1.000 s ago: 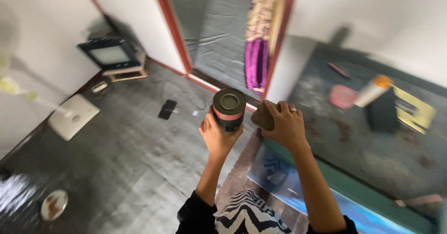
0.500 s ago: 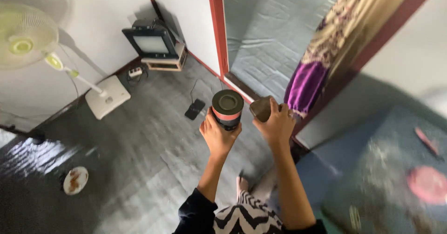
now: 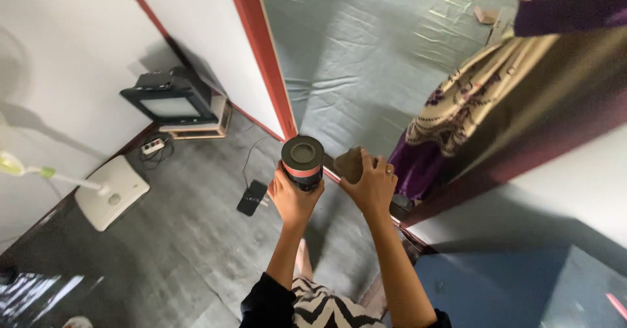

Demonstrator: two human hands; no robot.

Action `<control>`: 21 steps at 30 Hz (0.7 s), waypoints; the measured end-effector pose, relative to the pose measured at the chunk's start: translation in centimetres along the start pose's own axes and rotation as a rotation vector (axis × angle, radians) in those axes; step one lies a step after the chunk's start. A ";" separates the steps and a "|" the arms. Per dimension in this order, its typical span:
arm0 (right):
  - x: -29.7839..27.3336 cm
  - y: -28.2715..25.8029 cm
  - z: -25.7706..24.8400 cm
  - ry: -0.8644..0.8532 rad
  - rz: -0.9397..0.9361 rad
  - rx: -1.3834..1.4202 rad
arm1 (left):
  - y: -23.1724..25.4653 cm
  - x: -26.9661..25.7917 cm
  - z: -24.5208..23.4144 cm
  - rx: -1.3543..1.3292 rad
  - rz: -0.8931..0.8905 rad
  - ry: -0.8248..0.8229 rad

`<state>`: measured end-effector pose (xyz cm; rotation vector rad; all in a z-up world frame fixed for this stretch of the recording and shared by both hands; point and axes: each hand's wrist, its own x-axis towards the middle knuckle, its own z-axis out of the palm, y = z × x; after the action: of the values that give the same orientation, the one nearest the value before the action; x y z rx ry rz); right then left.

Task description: Organizing and moving various small household items and electronics from a chest to a shelf area.

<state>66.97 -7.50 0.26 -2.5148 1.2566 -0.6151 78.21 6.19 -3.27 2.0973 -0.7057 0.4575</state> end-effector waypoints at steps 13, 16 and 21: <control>26.1 -3.2 9.3 0.096 0.077 -0.102 | -5.9 25.1 18.1 -0.144 0.072 -0.083; 30.7 -2.3 10.4 0.096 0.143 -0.133 | -6.1 30.2 21.8 -0.185 0.046 -0.180; 38.9 0.5 12.8 0.063 0.248 -0.083 | -5.6 37.2 29.3 -0.136 -0.023 -0.248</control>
<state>93.67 -38.59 -1.31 -2.3660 1.6162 -0.5970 112.47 -26.97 -2.98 2.0500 -0.8301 0.1320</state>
